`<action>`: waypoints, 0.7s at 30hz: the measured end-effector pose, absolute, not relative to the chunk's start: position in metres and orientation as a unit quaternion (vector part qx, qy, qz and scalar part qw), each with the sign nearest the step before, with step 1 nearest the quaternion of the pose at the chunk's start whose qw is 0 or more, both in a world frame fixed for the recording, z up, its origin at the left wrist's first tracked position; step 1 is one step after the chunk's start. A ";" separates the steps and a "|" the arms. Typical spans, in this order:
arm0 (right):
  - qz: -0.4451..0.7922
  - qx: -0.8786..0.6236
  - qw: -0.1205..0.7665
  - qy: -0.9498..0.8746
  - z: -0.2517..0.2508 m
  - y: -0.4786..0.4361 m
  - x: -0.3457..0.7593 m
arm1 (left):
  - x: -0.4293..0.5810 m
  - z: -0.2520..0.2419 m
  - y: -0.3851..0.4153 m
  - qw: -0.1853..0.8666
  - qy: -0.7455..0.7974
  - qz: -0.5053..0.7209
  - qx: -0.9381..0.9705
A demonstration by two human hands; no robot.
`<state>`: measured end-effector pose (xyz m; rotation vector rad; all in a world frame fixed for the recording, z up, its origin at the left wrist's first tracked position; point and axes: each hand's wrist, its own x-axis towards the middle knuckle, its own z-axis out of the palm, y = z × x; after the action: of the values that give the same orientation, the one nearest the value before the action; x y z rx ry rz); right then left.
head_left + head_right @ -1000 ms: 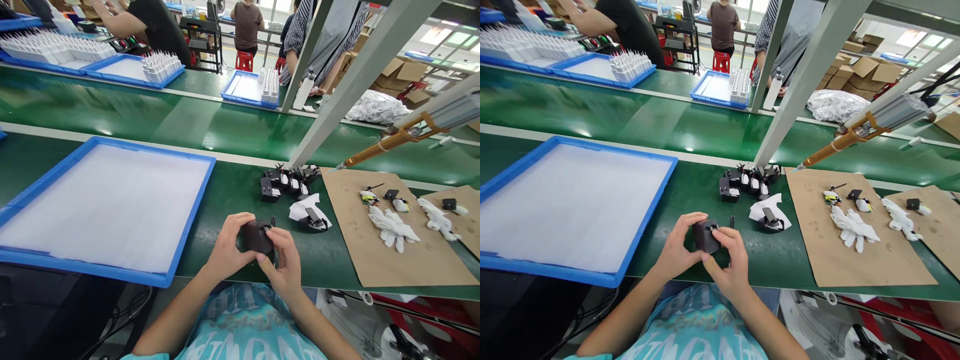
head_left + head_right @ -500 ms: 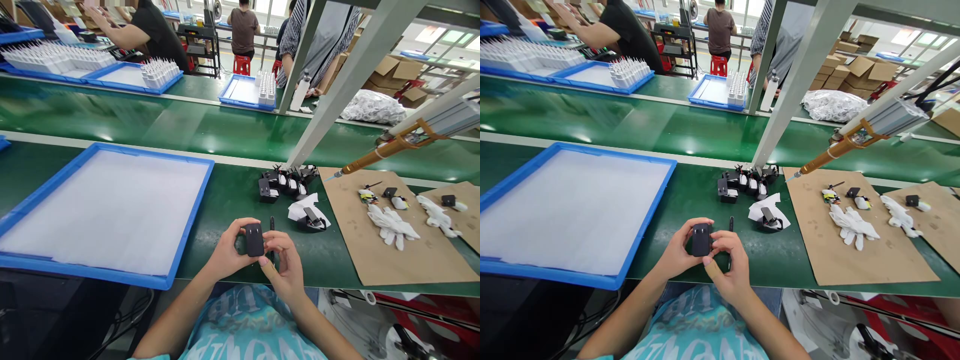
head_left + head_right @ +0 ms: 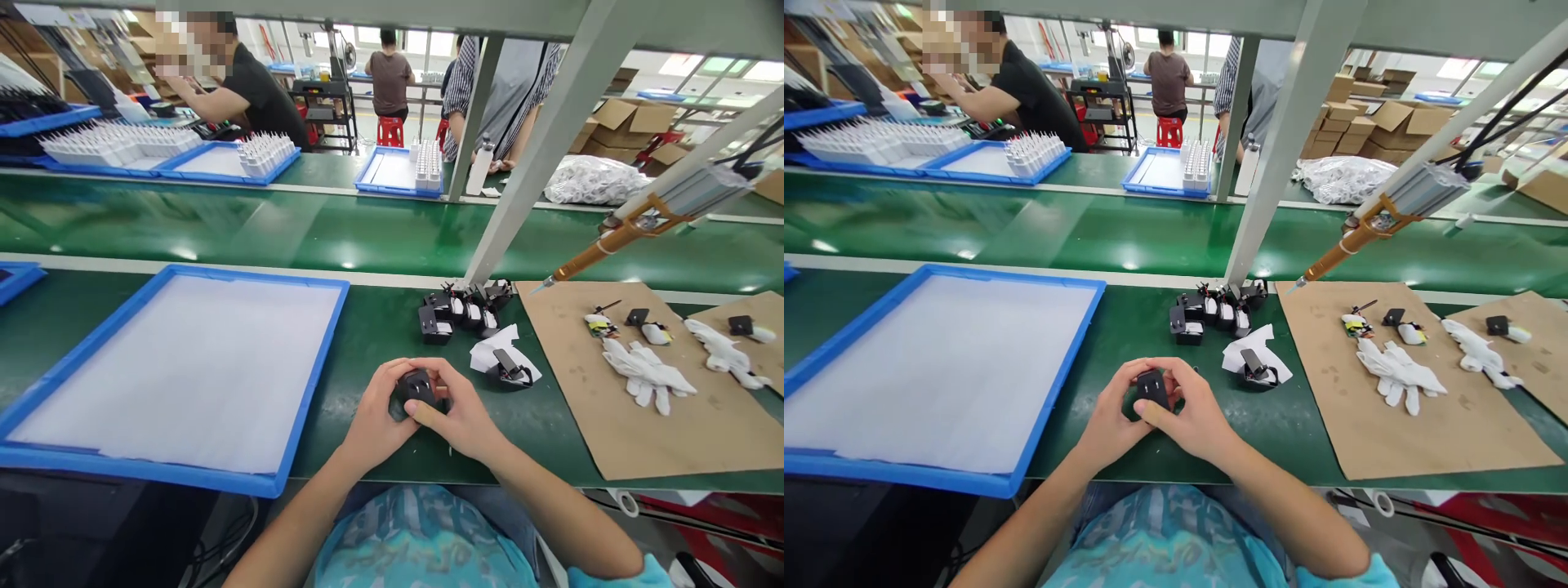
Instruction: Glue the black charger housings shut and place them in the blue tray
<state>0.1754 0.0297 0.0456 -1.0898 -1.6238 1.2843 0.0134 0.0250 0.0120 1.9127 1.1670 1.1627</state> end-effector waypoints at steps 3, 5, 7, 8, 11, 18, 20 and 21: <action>0.536 -0.402 0.414 -0.616 0.060 0.045 0.178 | 0.021 0.033 0.037 0.297 0.441 0.448 0.719; 0.541 -0.385 0.438 -0.606 0.071 0.055 0.181 | 0.027 0.049 0.046 0.284 0.433 0.465 0.718; 0.534 -0.369 0.461 -0.605 0.085 0.064 0.187 | 0.034 0.065 0.055 0.273 0.419 0.483 0.719; 0.527 -0.361 0.468 -0.611 0.093 0.068 0.190 | 0.037 0.074 0.059 0.270 0.411 0.489 0.721; 0.487 -0.331 0.488 -0.644 0.122 0.076 0.202 | 0.043 0.102 0.073 0.268 0.382 0.498 0.731; 0.441 -0.255 0.530 -0.678 0.159 0.081 0.220 | 0.046 0.154 0.104 0.368 0.247 0.488 0.752; 0.440 -0.239 0.525 -0.689 0.158 0.084 0.223 | 0.047 0.155 0.111 0.379 0.225 0.494 0.749; 0.442 -0.237 0.516 -0.694 0.157 0.085 0.225 | 0.048 0.154 0.114 0.375 0.222 0.506 0.744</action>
<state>0.2248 0.0854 0.1574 -0.5692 -1.6669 1.0620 0.0481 0.1141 0.1541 1.9047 0.5682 1.2941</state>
